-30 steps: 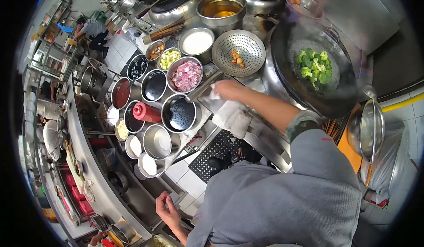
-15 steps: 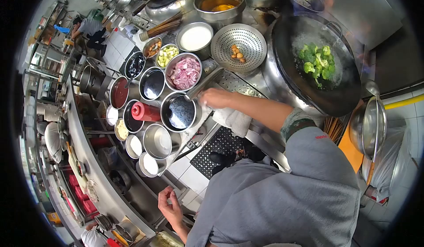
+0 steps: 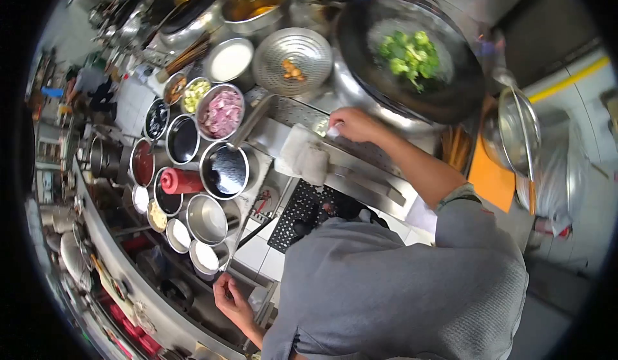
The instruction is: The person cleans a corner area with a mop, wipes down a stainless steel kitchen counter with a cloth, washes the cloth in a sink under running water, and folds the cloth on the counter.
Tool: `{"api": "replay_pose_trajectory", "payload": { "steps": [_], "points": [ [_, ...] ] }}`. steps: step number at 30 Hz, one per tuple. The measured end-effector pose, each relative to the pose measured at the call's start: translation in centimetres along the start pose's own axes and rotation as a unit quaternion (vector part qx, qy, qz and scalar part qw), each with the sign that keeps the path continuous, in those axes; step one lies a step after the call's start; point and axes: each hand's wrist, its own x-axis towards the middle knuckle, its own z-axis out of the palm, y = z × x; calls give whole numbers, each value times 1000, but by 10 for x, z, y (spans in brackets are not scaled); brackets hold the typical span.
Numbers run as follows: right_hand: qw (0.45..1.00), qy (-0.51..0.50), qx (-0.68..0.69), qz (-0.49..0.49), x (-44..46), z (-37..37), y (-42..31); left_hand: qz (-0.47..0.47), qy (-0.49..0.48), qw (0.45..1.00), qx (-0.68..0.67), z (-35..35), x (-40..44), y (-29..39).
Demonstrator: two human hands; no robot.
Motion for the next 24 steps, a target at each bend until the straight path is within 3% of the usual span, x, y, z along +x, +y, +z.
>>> {"api": "replay_pose_trajectory", "payload": {
  "steps": [2,3,7,12,15,20,22,24],
  "points": [
    [999,-38,38,2,-30,26,2,84,-37,996,3,6,18,2],
    [998,-2,35,-61,-48,33,-6,126,-55,990,4,9,29,5],
    [998,12,-17,51,-146,19,-3,196,-98,975,-37,4,57,-2],
    [943,-106,-234,210,-248,-25,-23,219,-107,968,-51,-10,81,-19],
    [935,25,-235,266,-267,-6,-66,265,-123,954,-72,-16,87,-27],
    [890,192,-254,328,-281,124,-81,280,-176,941,-80,-18,92,-33],
    [875,348,-172,288,-249,158,-86,285,-207,933,-69,-19,94,-29],
    [861,400,-178,258,-205,185,-82,309,-231,920,-74,-18,98,-25]
  ]
}}
